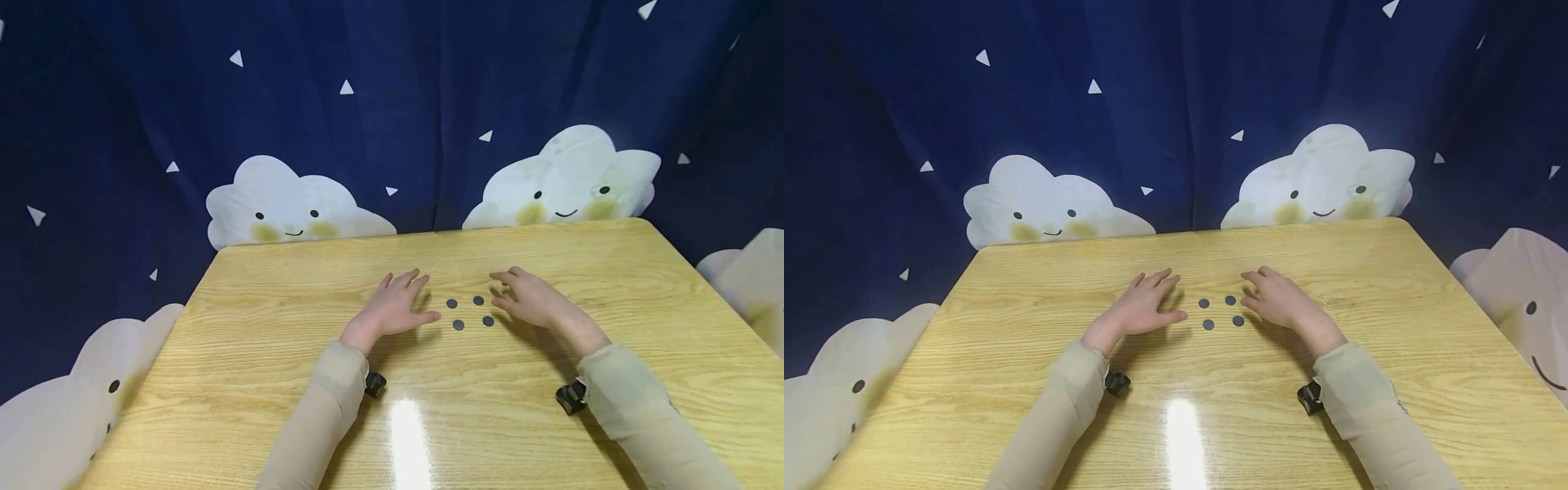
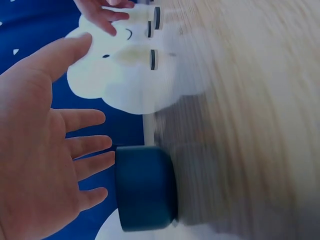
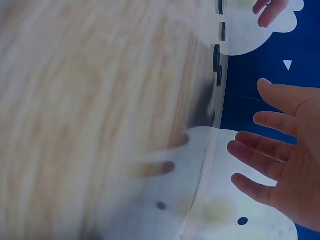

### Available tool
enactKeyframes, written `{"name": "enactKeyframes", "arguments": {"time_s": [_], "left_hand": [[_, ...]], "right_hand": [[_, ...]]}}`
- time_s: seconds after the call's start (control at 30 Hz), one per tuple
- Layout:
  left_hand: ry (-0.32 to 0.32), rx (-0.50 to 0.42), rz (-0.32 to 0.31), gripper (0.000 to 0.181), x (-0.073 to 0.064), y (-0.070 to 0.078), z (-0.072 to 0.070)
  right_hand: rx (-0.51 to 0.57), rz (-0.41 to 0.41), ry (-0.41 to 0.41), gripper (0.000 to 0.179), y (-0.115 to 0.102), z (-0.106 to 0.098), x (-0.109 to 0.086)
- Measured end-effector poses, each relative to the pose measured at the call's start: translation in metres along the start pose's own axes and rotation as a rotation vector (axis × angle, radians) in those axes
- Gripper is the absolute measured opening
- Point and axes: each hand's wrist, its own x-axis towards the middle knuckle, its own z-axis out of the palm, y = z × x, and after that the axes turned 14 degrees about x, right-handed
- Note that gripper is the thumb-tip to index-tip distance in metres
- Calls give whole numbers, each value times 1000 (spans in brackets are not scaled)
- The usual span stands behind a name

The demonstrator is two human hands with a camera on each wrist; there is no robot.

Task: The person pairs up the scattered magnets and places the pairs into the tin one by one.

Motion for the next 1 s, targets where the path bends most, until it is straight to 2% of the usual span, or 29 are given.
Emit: {"name": "enactKeyframes", "arguments": {"time_s": [0.3, 0.63, 1.0], "left_hand": [[-19, 21, 18, 68, 7, 9, 0], [17, 65, 18, 51, 14, 17, -1], [40, 136, 53, 41, 22, 25, -2]], "right_hand": [[-4, -18, -14, 48, -4, -1, 3], [3, -17, -17, 41, -2, 6, 12], [-40, -8, -42, 39, -9, 13, 19]]}}
